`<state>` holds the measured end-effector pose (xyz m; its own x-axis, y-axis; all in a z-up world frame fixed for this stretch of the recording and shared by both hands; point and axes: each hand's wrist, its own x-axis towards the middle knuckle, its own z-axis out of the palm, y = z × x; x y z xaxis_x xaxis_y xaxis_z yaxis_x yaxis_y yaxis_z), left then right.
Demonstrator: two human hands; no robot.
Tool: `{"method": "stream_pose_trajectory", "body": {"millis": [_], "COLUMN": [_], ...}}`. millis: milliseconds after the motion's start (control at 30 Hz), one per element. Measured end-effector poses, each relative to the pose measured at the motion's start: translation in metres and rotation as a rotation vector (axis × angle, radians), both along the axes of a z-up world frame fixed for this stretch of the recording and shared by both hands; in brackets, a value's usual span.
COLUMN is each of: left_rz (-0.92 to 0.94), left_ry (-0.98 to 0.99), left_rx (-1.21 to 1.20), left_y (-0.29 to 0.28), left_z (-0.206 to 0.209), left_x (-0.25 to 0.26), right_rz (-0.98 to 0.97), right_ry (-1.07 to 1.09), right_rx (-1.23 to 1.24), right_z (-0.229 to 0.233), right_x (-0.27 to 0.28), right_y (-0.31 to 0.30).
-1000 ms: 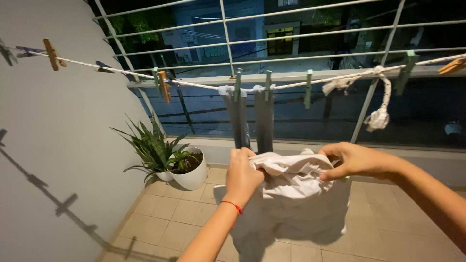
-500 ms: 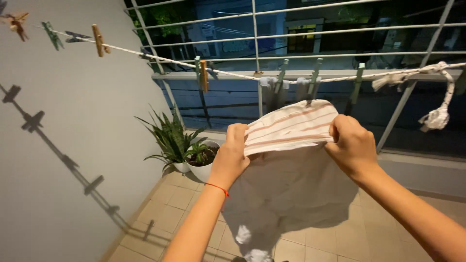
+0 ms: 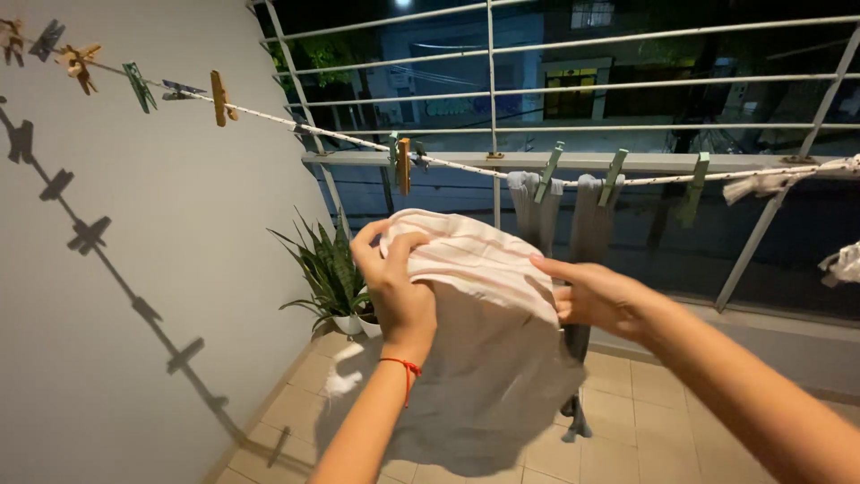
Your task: The person takes wet clothes from a pile on a chair and hangs them on a clothesline using clothespins. They handle a grey garment, a white shirt, a brown garment, and a light blue garment, securing each with multiple clips.
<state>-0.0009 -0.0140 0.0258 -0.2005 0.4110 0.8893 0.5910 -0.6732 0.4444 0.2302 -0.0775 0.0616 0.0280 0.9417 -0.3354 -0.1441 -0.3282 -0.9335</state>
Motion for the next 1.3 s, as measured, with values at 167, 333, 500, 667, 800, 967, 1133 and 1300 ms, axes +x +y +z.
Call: {"method": "stream_pose_trajectory", "body": {"millis": [167, 333, 500, 667, 800, 967, 1133, 1300], "left_rz": [0.029, -0.319, -0.895, -0.660, -0.505, -0.424, -0.364, -0.378], "left_ry": [0.274, 0.373, -0.653, -0.668, -0.404, -0.168, -0.071, -0.106], "left_rx": [-0.095, -0.527, -1.035, -0.992, -0.830, -0.633, -0.622, -0.556], "left_y": [0.021, 0.058, 0.021, 0.070, 0.074, 0.085, 0.104, 0.122], "left_z": [0.013, 0.011, 0.037, -0.003, 0.002, 0.008, 0.015, 0.020], "left_x": [-0.057, -0.125, -0.116, -0.090, -0.054, -0.040, -0.049, -0.053], "right_rz": [-0.094, -0.115, -0.061, -0.038, -0.242, -0.266, -0.219, 0.114], "right_ry": [0.028, -0.019, -0.067, -0.453, -0.978, -1.050, -1.061, -0.506], "right_rx": [0.254, 0.425, 0.420, 0.738, 0.799, 0.641, 0.502, 0.073], "right_z": [-0.047, -0.019, -0.005, 0.043, 0.079, 0.055, 0.076, 0.108], "right_x": [-0.020, -0.053, -0.058, -0.056, -0.061, -0.050, -0.070, -0.104], "right_y": [0.057, 0.068, 0.081, 0.093, 0.129, 0.223, 0.238, 0.217]}}
